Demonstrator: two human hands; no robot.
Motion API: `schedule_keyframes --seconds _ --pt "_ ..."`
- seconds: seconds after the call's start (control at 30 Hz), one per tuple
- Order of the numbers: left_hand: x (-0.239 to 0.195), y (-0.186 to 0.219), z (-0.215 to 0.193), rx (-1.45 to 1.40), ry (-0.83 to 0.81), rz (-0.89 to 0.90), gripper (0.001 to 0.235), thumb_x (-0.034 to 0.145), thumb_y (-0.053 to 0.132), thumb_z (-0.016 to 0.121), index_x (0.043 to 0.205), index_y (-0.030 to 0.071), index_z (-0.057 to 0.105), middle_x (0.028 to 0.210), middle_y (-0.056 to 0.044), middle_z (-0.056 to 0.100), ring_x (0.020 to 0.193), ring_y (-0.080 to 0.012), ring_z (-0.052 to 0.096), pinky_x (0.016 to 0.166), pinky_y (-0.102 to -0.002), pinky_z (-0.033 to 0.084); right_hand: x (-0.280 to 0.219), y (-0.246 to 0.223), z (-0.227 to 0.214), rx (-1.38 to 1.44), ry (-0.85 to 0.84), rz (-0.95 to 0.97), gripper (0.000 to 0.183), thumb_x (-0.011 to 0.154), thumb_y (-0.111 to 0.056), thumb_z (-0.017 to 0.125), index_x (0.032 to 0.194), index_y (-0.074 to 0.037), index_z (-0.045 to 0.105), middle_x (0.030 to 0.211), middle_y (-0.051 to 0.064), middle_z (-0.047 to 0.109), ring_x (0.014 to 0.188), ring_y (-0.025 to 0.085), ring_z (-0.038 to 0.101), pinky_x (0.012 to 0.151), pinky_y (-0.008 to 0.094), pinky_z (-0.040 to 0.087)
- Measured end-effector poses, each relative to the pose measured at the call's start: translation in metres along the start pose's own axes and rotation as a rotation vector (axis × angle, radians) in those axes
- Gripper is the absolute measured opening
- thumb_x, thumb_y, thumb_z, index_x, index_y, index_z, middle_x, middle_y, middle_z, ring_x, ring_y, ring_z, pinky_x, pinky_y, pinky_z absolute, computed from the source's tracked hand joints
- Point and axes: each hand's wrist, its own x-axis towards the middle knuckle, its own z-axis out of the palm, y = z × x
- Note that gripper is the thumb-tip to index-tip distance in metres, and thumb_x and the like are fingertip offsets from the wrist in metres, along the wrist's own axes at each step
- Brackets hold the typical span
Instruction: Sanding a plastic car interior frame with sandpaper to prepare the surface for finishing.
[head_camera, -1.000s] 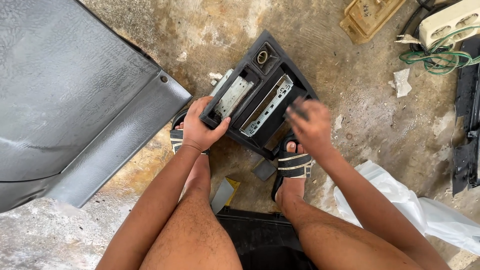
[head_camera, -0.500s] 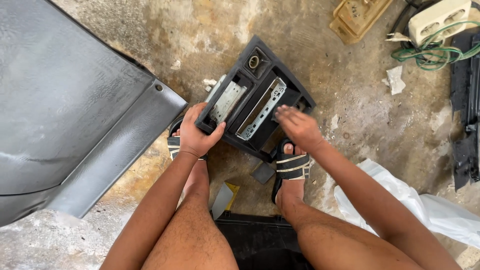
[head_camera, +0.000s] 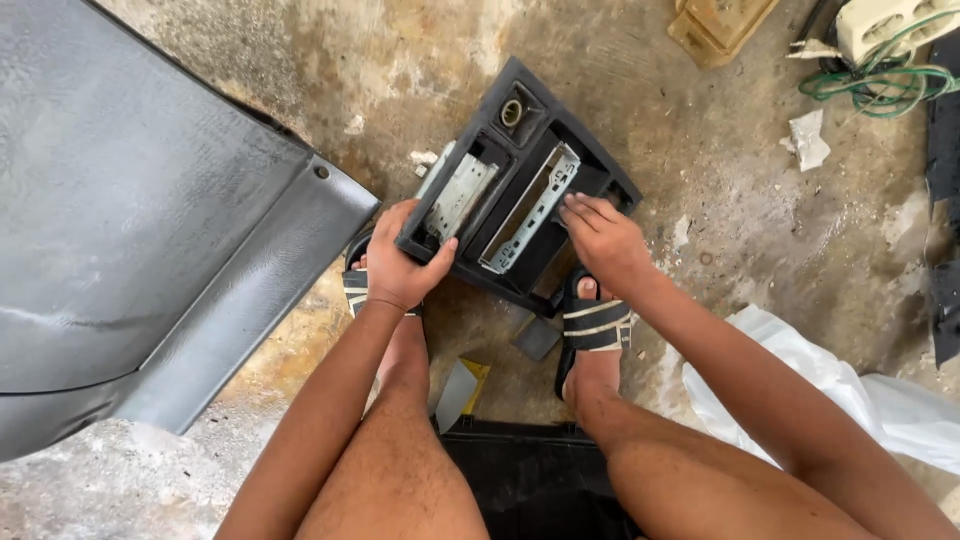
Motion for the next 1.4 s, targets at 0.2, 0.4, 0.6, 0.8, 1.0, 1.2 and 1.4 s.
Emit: schedule_keyframes --seconds 0.2,0.4,0.6,0.8,1.0,1.2,1.4 --pt "0.001 -0.001 0.002 -0.025 -0.005 -0.001 0.053 0.089 0.044 0.083 0.123 0.010 0.062 0.115 -0.016 0.070 0.107 -0.0388 0.070 0.096 -0.055 0.057 -0.008 0.032 0.016 -0.013 -0.032 0.048 0.011 0.103 -0.010 0.060 0.105 -0.005 0.071 0.106 0.013 0.073 0.108 0.031 0.068 0.085 0.035 0.059" --pt "-0.001 -0.002 0.002 -0.018 0.026 0.038 0.052 0.088 0.043 0.085 0.119 0.009 0.062 0.114 -0.016 0.071 0.104 -0.0402 0.070 0.095 -0.053 0.057 0.016 0.029 -0.012 -0.102 0.014 0.023 0.011 0.105 -0.013 0.064 0.107 -0.004 0.071 0.110 0.011 0.075 0.106 0.026 0.069 0.090 0.028 0.059" --pt "-0.002 0.003 -0.002 -0.073 0.011 0.029 0.046 0.089 0.039 0.083 0.121 0.011 0.064 0.112 -0.015 0.070 0.102 -0.0395 0.070 0.093 -0.055 0.057 -0.009 0.029 0.011 -0.265 -0.035 -0.012 0.019 0.101 -0.011 0.063 0.116 -0.003 0.072 0.101 0.010 0.074 0.104 0.025 0.071 0.082 0.027 0.060" --pt "-0.005 -0.003 0.007 -0.002 0.023 0.026 0.052 0.086 0.044 0.085 0.120 0.011 0.064 0.114 -0.015 0.070 0.103 -0.0412 0.070 0.094 -0.054 0.057 -0.005 -0.003 -0.001 -0.167 -0.043 0.028 0.009 0.101 -0.015 0.065 0.105 -0.009 0.071 0.109 0.008 0.076 0.109 0.023 0.070 0.090 0.025 0.057" --pt "0.003 0.004 -0.001 -0.053 -0.010 0.003 0.045 0.091 0.040 0.080 0.122 0.012 0.064 0.114 -0.015 0.070 0.102 -0.0405 0.069 0.094 -0.057 0.056 -0.006 0.004 0.016 -0.236 -0.017 0.072 0.015 0.102 -0.010 0.062 0.110 0.001 0.069 0.095 0.014 0.073 0.102 0.026 0.069 0.077 0.028 0.060" --pt "0.000 -0.003 0.003 -0.033 0.001 0.024 0.045 0.090 0.042 0.082 0.120 0.014 0.064 0.114 -0.013 0.070 0.103 -0.0396 0.070 0.093 -0.055 0.057 0.010 0.017 -0.005 -0.118 -0.020 0.059 0.011 0.104 -0.009 0.061 0.107 -0.004 0.070 0.108 0.012 0.076 0.105 0.027 0.069 0.080 0.029 0.060" --pt "0.000 0.002 0.002 -0.033 -0.009 0.022 0.046 0.087 0.040 0.083 0.119 0.013 0.065 0.115 -0.014 0.071 0.102 -0.0397 0.070 0.092 -0.056 0.057 -0.035 -0.009 0.016 -0.059 -0.078 0.042 0.018 0.100 -0.013 0.062 0.112 -0.007 0.073 0.113 0.011 0.076 0.112 0.028 0.070 0.085 0.031 0.060"
